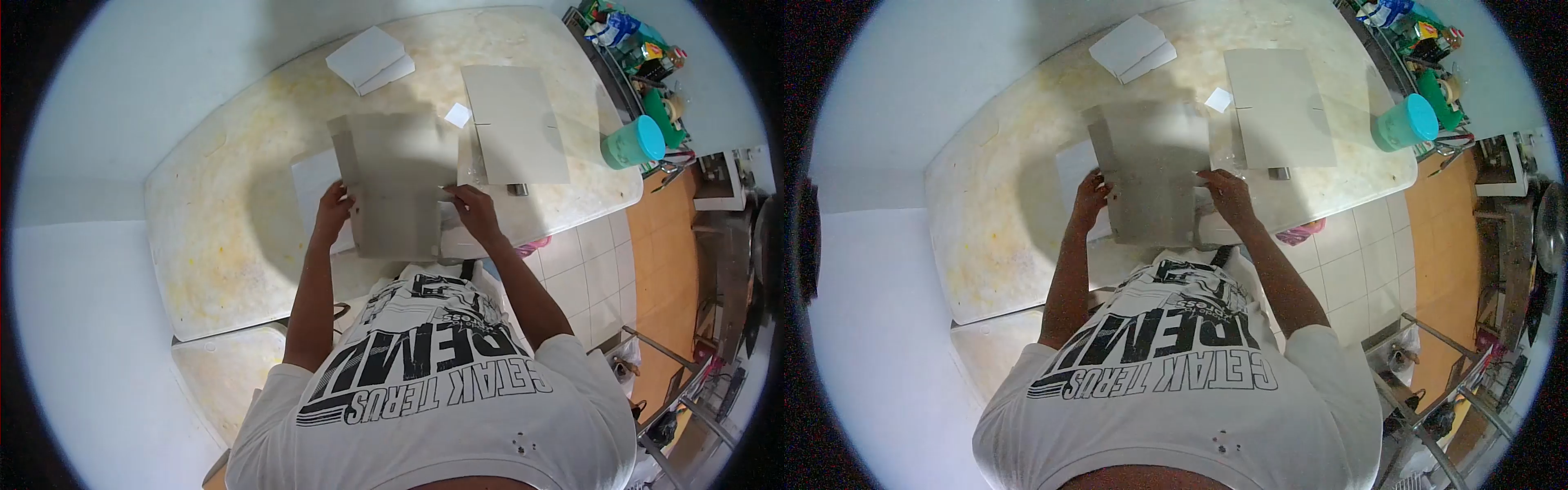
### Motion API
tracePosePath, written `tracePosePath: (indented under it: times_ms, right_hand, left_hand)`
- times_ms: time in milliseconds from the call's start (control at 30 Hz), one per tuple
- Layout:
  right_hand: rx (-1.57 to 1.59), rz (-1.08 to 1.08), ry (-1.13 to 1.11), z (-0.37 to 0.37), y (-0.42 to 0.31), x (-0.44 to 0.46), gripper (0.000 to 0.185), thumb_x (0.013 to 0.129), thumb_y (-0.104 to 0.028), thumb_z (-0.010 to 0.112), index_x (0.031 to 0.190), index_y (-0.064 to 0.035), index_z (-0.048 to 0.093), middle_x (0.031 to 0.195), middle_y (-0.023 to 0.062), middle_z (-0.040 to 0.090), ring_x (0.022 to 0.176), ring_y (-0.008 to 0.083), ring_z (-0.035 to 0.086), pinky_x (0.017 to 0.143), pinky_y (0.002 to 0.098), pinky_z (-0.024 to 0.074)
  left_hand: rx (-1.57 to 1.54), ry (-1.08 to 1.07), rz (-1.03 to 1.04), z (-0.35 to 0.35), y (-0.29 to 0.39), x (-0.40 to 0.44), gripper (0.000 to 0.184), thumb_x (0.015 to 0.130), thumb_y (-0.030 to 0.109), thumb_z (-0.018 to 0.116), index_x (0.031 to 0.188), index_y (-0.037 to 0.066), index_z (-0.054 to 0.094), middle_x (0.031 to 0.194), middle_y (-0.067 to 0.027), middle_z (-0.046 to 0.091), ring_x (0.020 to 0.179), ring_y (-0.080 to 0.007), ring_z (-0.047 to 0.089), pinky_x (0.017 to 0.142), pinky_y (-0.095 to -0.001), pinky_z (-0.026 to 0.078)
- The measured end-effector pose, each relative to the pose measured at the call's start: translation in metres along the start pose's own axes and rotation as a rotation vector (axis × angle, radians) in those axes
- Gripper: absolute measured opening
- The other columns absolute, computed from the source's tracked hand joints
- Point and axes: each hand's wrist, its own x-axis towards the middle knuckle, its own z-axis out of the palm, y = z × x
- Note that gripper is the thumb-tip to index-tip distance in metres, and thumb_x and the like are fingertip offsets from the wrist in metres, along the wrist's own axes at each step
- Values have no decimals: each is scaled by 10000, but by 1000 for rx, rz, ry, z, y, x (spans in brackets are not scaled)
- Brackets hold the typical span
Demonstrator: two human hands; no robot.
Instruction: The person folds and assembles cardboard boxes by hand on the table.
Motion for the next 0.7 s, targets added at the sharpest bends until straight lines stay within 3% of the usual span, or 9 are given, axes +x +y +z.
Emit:
tracePosePath:
  times_ms: [33,133,233,333,433,467,533,567,700]
  right_hand:
    - [16,53,0,-6,-6,1,209,775,26,590,958,-56,650,922,125,647,784,286,638,693,358,516]
    - [-2,56,12,-3,-4,-3,205,777,25,590,957,-54,650,905,132,642,788,294,636,690,362,512]
    - [100,96,8,4,-11,-13,191,779,23,589,948,-46,648,898,135,639,800,299,635,693,364,508]
    - [84,113,67,9,-24,-21,154,785,12,591,930,-15,638,845,154,635,775,312,635,687,372,507]
    - [111,208,77,30,0,-39,180,772,15,600,949,8,630,817,167,645,767,306,646,689,367,508]
    - [181,239,45,36,11,-48,194,765,17,602,958,14,628,818,170,651,767,297,651,693,363,509]
    - [318,304,-16,40,22,-60,224,751,21,606,974,24,623,821,175,663,768,280,660,701,356,510]
    - [538,477,-7,45,27,-64,324,728,25,612,1052,16,603,934,166,667,858,233,652,747,339,507]
    - [466,320,16,25,-6,-37,406,725,-7,633,1125,10,566,1022,153,645,945,206,622,786,340,494]
  left_hand:
    - [-24,-49,-35,-2,-5,1,491,848,82,589,1300,25,407,1130,-91,572,991,-158,563,845,-291,463]
    - [105,-125,115,-6,-16,-7,426,855,68,565,1264,32,448,1131,-70,568,991,-156,562,854,-309,470]
    - [-36,-147,139,-1,-16,-24,386,857,64,559,1232,26,477,1103,-59,577,1001,-167,561,868,-313,466]
    - [-218,-213,-18,-20,-36,-21,339,844,14,550,1182,13,538,1122,-70,584,1036,-187,555,903,-311,448]
    - [-11,-259,176,-22,-31,-24,301,830,-6,563,1128,15,597,1144,-76,593,1058,-195,552,908,-309,447]
    - [87,-257,317,-26,-26,-26,266,816,-9,582,1065,49,655,1180,-88,589,1062,-193,555,910,-311,452]
    - [169,-233,397,-23,-35,-30,281,788,-8,615,1045,89,674,1178,-98,593,1062,-198,558,899,-308,463]
    - [159,-219,371,-23,-39,-31,290,778,-13,621,1039,100,678,1183,-100,591,1067,-202,559,897,-308,467]
    - [292,-185,364,-26,-42,-36,334,743,-43,632,1028,124,687,1182,-110,593,1089,-233,561,888,-317,482]
